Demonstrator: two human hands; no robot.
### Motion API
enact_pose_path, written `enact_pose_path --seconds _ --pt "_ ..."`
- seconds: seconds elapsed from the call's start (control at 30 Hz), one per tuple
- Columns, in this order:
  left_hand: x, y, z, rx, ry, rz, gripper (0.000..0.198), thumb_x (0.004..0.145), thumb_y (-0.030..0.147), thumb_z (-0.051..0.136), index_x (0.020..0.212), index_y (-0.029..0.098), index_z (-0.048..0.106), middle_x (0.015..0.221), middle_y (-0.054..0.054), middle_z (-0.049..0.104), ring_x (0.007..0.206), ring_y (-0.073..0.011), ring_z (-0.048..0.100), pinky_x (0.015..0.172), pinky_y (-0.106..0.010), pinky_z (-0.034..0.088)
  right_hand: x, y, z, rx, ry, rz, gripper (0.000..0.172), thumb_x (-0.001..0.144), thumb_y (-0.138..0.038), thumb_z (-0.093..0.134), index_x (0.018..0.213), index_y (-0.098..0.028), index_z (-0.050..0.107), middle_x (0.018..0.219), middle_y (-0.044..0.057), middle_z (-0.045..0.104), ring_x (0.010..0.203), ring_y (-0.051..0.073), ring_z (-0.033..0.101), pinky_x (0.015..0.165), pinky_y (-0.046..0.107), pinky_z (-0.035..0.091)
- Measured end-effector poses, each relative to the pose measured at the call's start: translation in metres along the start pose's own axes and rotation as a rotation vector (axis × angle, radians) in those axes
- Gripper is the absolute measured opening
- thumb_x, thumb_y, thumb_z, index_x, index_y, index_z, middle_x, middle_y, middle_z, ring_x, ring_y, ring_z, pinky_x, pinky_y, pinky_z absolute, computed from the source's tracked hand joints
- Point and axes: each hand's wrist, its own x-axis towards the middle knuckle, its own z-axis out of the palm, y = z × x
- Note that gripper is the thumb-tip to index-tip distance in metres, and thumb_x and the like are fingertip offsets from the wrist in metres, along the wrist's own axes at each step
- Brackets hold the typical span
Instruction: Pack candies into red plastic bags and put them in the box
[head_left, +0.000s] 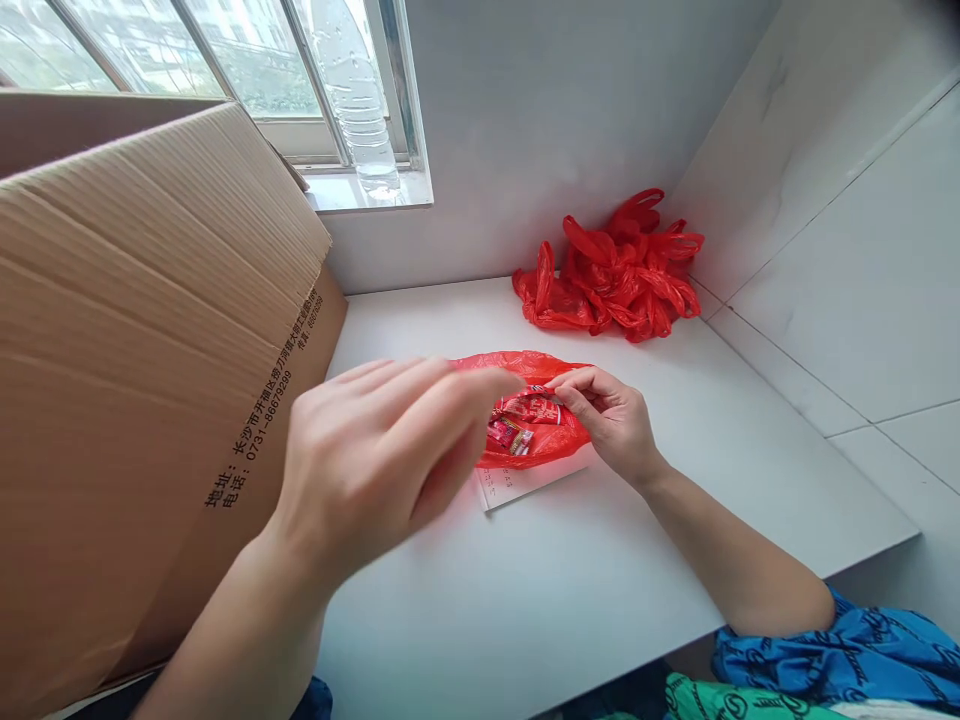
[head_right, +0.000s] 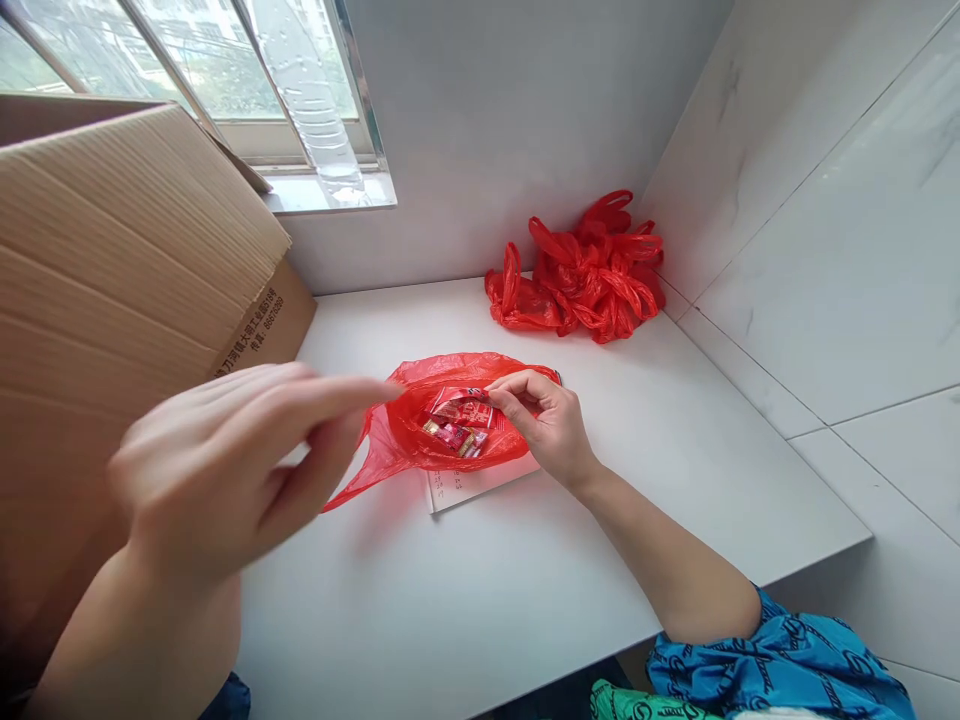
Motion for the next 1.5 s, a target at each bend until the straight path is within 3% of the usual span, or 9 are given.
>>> enact_pose_path --seconds 0.07,0.13,0.27,0.37,0.6,0.9,1.17,1.5 --pt "0.011 -0.013 0.009 0.130 -0.169 -0.042 0.019 0.097 0.028 0.053 0.113 0.028 0.064 0.083 0.000 0.069 0.063 -0.0134 0.061 0.053 -0.026 0.036 0.000 -0.001 0.000 0.019 -0.002 0.001 0.011 0.093 -0.031 0.066 0.086 -0.023 0.069 0.093 0.003 0.074 0.089 0.018 0.069 0.080 0.031 0.057" --pt "0.017 -0.022 0.018 0.118 -0.340 -0.119 0.025 0.097 0.037 0.054 0.118 0.027 0.062 0.095 -0.002 0.070 0.064 -0.0137 0.063 0.052 -0.026 0.037 0.000 -0.001 0.000 0.032 -0.006 -0.005 0.011 0.093 -0.031 0.067 0.085 -0.024 0.068 0.093 0.003 0.074 0.090 0.018 0.069 0.080 0.030 0.057" --pt "0.017 -0.029 0.032 -0.154 -0.563 -0.246 0.045 0.089 0.054 0.062 0.128 0.030 0.056 0.111 -0.003 0.069 0.087 -0.0201 0.069 0.067 -0.029 0.050 -0.001 0.001 0.000 0.038 -0.026 -0.003 0.011 0.093 -0.032 0.067 0.085 -0.024 0.068 0.094 0.003 0.074 0.089 0.017 0.069 0.077 0.030 0.058" --pt "0.018 -0.031 0.037 -0.343 -0.639 -0.341 0.049 0.089 0.057 0.062 0.131 0.032 0.056 0.114 -0.003 0.068 0.097 -0.0219 0.068 0.076 -0.032 0.055 -0.001 0.002 -0.001 0.051 -0.043 -0.015 0.010 0.093 -0.031 0.066 0.086 -0.024 0.068 0.095 0.003 0.073 0.090 0.017 0.069 0.078 0.030 0.058" --pt "0.018 -0.035 0.043 -0.527 -0.605 -0.412 0.041 0.091 0.040 0.062 0.129 0.029 0.055 0.112 -0.004 0.066 0.094 -0.0203 0.067 0.076 -0.033 0.058 0.000 0.001 -0.002 -0.015 -0.056 -0.159 0.001 0.090 -0.025 0.070 0.089 -0.025 0.069 0.102 0.004 0.071 0.097 0.019 0.068 0.082 0.035 0.061" --pt "0.013 -0.040 0.053 -0.447 -0.517 -0.417 0.041 0.090 0.029 0.063 0.129 0.029 0.051 0.116 -0.004 0.063 0.094 -0.0181 0.066 0.084 -0.035 0.056 -0.004 0.000 0.001 0.060 -0.085 -0.086 0.029 0.085 -0.024 0.076 0.111 -0.027 0.063 0.121 0.005 0.064 0.113 0.021 0.065 0.092 0.042 0.064" --pt "0.012 -0.040 0.054 -0.425 -0.482 -0.411 0.043 0.089 0.030 0.064 0.130 0.030 0.050 0.112 -0.003 0.063 0.091 -0.0172 0.065 0.081 -0.033 0.055 -0.003 0.001 0.002 0.063 -0.073 -0.110 0.029 0.085 -0.021 0.075 0.111 -0.027 0.063 0.121 0.005 0.064 0.118 0.022 0.063 0.095 0.044 0.063" --pt "0.013 -0.040 0.052 -0.447 -0.522 -0.439 0.049 0.089 0.035 0.064 0.135 0.033 0.046 0.109 -0.003 0.063 0.092 -0.0190 0.066 0.079 -0.034 0.055 -0.003 0.000 0.001 0.057 -0.083 -0.108 0.029 0.085 -0.023 0.075 0.111 -0.027 0.062 0.121 0.005 0.064 0.116 0.022 0.063 0.094 0.043 0.063"
